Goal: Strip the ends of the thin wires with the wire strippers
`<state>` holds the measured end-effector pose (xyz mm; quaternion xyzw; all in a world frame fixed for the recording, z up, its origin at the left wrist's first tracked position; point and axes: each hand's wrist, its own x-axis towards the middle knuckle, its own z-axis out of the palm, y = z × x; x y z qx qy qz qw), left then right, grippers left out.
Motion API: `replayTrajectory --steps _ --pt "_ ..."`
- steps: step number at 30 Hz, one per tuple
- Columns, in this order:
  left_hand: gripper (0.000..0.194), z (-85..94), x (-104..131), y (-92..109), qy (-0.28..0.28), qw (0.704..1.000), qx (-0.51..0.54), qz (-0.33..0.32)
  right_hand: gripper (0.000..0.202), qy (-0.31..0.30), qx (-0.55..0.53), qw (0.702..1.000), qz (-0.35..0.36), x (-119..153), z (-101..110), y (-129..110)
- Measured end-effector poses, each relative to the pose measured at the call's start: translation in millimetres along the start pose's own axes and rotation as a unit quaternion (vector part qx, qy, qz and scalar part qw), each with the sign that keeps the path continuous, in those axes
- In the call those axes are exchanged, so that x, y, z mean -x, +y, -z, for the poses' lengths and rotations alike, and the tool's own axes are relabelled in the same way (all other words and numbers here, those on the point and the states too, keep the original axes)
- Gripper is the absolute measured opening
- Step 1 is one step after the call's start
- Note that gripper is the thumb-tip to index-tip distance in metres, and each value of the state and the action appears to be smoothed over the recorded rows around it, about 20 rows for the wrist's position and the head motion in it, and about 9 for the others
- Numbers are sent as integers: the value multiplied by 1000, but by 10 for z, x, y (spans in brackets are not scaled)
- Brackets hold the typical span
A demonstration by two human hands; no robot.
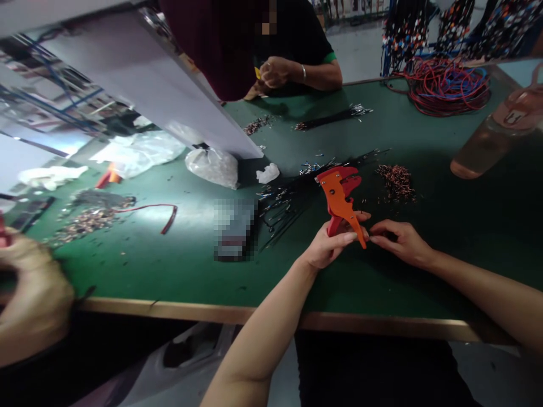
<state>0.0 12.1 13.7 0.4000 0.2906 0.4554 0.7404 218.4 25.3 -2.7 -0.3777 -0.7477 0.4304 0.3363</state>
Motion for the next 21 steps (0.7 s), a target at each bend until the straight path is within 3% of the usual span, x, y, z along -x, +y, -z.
replayTrajectory --steps 5,8,11,14,18,21 --pt "49 0 5 0 -10 1000 -19 -2 19 43 53 998 8 -18 26 6" --pt "48 -6 -3 -5 -1 1000 -10 -11 19 25 64 997 36 -1 37 11" --pt "49 -8 -5 -11 4 1000 8 -6 25 19 102 991 88 26 21 25" --pt "51 -11 0 -8 -12 999 40 2 20 69 135 975 162 37 0 9" --pt "50 -26 8 5 -51 996 70 13 16 104 112 965 213 19 30 -138" --pt "49 -48 15 14 -57 995 78 4 13 103 64 975 187 -8 105 -297"
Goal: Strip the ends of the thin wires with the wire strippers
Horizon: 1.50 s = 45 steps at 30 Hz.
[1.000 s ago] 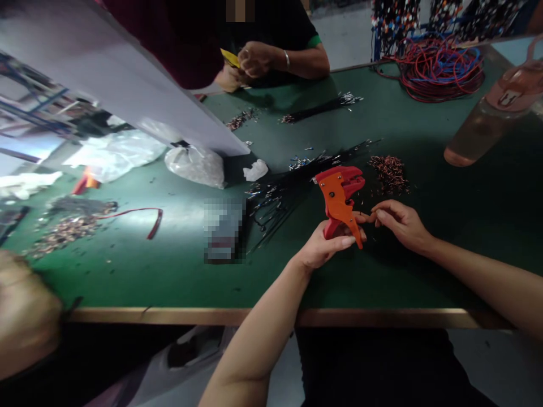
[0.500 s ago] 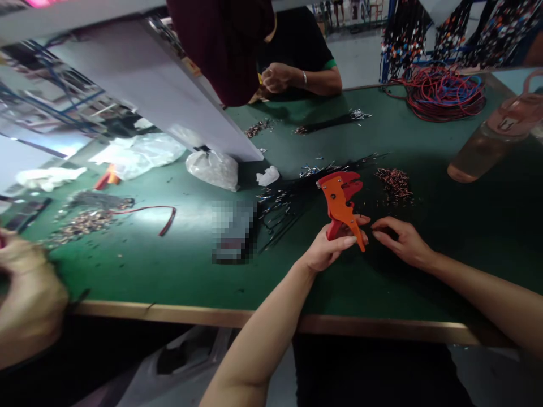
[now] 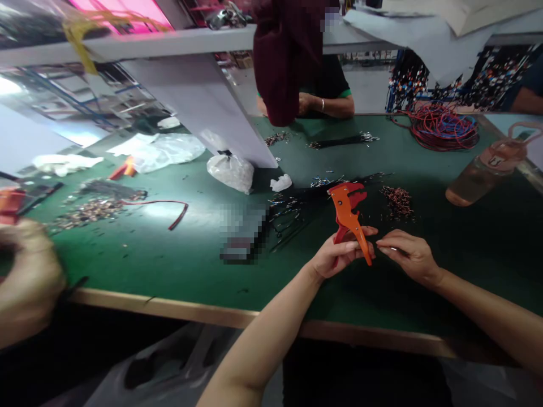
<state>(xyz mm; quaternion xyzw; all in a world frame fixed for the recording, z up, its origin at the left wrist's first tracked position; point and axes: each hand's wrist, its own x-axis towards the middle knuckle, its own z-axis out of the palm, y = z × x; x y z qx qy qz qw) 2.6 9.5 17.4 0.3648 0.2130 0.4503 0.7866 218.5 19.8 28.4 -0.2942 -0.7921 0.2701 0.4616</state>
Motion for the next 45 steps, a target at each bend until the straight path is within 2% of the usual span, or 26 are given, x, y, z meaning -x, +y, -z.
replayTrajectory --steps 2,5,6,8,11,19,22,27,34,41,45 --pt "49 -14 7 6 -2 1000 -4 -3 13 56 -35 995 -69 -71 70 -53" --pt "52 -20 14 17 -18 1000 -21 13 18 220 -101 955 -173 -182 182 -51" --pt "54 -16 13 18 -25 999 -28 20 21 260 -128 938 -189 -219 215 -36" --pt "55 -3 6 15 -29 998 -38 28 26 292 -176 919 -199 -284 261 -3" --pt "53 24 -11 -5 -22 998 -49 27 26 282 -210 915 -197 -350 272 7" --pt "58 79 -23 -26 -13 996 -77 30 27 254 -214 925 -186 -366 198 -53" --pt "59 89 -27 -26 -10 996 -83 38 29 236 -221 925 -201 -358 182 -38" --pt "61 95 -25 -25 -20 994 -100 47 31 216 -280 905 -235 -339 140 2" --pt "59 92 -15 -24 -28 992 -113 47 26 161 -278 916 -240 -301 192 76" --pt "61 86 -5 -27 -28 991 -117 53 25 189 -330 887 -263 -296 165 77" --pt "62 84 0 -24 -32 992 -112 53 26 183 -314 892 -267 -284 157 106"
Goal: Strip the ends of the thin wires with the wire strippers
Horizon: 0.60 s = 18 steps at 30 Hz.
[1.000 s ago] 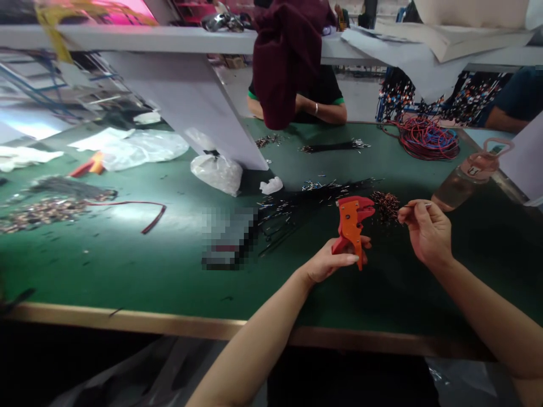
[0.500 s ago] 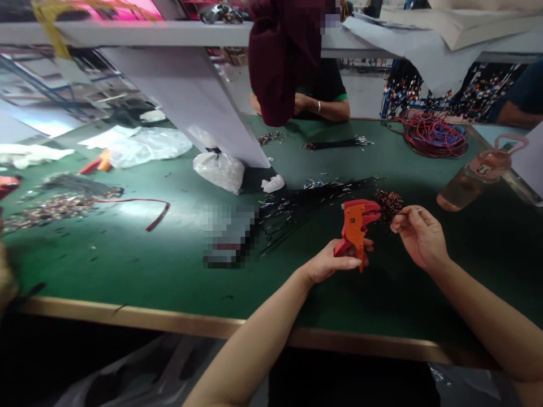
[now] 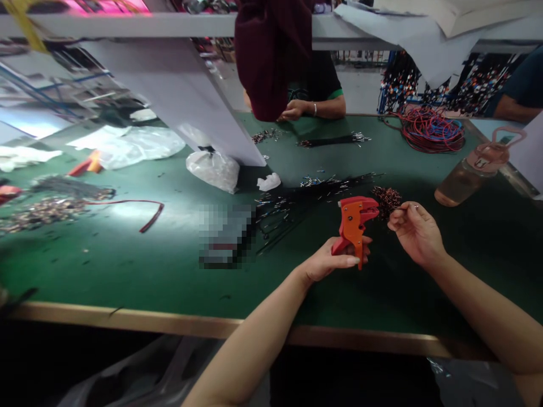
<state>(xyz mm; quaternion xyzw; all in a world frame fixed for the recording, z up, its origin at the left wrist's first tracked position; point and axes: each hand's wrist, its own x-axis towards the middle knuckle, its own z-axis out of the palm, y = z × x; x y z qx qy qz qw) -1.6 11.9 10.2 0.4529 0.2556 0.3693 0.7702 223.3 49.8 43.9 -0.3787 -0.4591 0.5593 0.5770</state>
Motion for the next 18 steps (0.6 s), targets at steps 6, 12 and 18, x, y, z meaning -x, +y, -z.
replayTrajectory --steps 6,12,18 --pt "59 -9 1 5 -5 1000 6 -4 24 -35 24 999 4 -20 47 10" --pt "58 -17 -5 17 2 1000 7 -2 23 -47 -25 998 -28 -11 25 13" --pt "56 -29 -7 26 6 1000 -1 -9 21 -37 -58 996 -57 -23 25 22"
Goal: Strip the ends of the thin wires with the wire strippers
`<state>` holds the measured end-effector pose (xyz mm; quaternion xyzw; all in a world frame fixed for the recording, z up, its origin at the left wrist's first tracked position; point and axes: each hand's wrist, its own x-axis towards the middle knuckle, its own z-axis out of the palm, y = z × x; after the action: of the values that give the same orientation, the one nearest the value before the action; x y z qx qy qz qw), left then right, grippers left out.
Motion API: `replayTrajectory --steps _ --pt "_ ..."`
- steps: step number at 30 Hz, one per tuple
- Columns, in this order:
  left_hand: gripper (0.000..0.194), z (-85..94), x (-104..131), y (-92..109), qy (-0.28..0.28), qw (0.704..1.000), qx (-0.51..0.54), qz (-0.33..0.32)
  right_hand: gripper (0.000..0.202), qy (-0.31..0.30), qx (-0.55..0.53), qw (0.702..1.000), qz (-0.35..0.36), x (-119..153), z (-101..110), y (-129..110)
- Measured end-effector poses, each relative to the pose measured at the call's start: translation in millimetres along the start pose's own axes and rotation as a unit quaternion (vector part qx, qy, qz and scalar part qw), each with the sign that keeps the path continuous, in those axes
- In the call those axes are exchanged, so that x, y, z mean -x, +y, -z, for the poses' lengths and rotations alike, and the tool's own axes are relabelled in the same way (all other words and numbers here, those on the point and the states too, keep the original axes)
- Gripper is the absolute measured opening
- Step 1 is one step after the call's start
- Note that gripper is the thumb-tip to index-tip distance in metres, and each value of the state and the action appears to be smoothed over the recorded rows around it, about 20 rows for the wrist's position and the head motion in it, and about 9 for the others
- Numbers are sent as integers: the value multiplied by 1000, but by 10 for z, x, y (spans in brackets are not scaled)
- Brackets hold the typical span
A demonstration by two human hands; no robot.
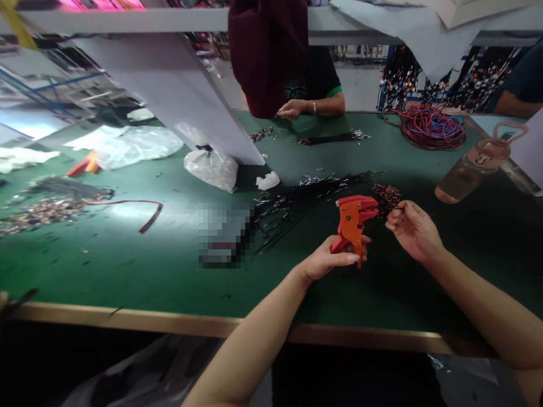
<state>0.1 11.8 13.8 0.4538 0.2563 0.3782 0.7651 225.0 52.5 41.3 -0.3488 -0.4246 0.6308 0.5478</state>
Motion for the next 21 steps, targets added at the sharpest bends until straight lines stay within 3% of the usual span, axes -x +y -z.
replayTrajectory --steps 12,21 --pt "58 22 0 -13 6 1000 -28 1 13 -9 -121 992 -35 25 -64 -59" --pt "56 17 4 -4 0 1000 -27 6 13 -15 -128 991 -47 27 -68 -32"
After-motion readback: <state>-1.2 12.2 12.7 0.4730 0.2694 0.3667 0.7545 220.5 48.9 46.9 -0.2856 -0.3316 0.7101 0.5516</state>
